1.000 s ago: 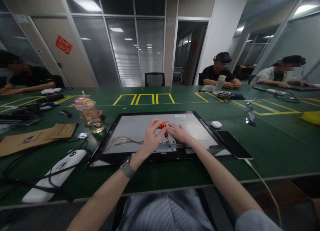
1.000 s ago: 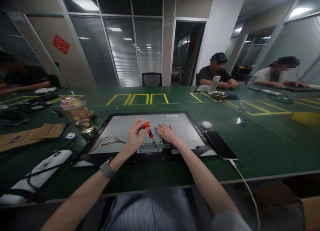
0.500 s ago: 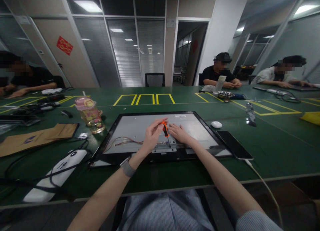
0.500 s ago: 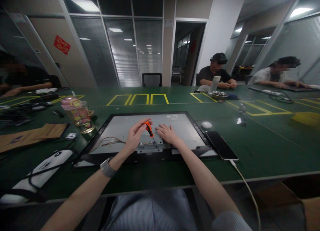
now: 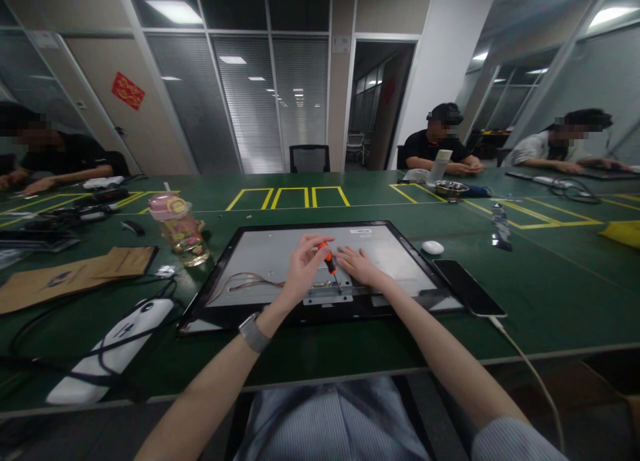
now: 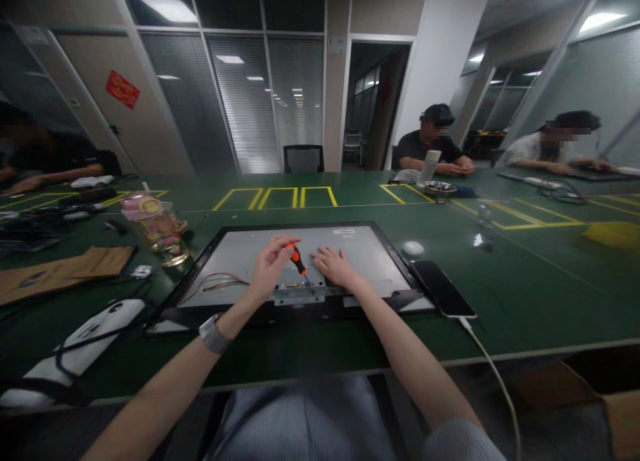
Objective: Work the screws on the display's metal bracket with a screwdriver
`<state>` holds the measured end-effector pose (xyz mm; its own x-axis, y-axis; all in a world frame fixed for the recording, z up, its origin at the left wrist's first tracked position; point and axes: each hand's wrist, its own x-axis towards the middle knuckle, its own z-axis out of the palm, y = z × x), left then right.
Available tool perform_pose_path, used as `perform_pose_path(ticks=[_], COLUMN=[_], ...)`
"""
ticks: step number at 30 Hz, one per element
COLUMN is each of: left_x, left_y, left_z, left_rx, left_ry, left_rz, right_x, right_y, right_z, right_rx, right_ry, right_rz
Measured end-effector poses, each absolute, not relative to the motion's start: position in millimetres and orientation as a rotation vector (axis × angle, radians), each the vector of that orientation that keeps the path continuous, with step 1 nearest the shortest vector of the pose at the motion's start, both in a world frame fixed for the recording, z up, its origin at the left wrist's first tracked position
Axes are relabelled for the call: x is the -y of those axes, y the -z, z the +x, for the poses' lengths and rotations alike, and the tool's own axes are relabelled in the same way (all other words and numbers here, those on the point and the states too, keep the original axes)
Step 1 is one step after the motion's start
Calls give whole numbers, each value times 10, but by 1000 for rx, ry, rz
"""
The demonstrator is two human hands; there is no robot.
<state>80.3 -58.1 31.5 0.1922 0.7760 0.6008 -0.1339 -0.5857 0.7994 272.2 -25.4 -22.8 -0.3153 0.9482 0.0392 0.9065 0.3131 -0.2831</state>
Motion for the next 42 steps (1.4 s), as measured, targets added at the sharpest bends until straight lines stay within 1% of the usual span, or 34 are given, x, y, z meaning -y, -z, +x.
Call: perform_pose_path(ticks=[4, 10, 15, 18, 24, 30, 39, 42], left_x=[620, 624, 649, 668, 665, 670, 633, 624], left_y=[-356, -292, -321, -349, -318, -342, -291, -277], left_z=[795, 806, 819, 808, 819, 822, 838, 843], left_rx=[-674, -599, -658, -669, -554, -628, -454, -497], left_ry=[-1522, -1442, -1523, -1505, -1428, -1517, -1288, -1401], left_rz=[1777, 1700, 1789, 1820, 1753, 1780, 1646, 1679], right_x=[244, 237, 234, 238, 235, 217, 272, 267], right_y=[234, 235, 236, 233, 240, 263, 208, 202], right_z=[2723, 2727, 2726, 2726, 2731, 2739, 2713, 2713], right_rx=[2388, 2396, 2385, 2386, 2404, 2405, 2425, 2422], right_ry=[-301, -298, -316, -314, -294, -294, -254, -274], right_rz=[-1717, -1723, -1731, -1728, -1721, -1729, -1722, -1735])
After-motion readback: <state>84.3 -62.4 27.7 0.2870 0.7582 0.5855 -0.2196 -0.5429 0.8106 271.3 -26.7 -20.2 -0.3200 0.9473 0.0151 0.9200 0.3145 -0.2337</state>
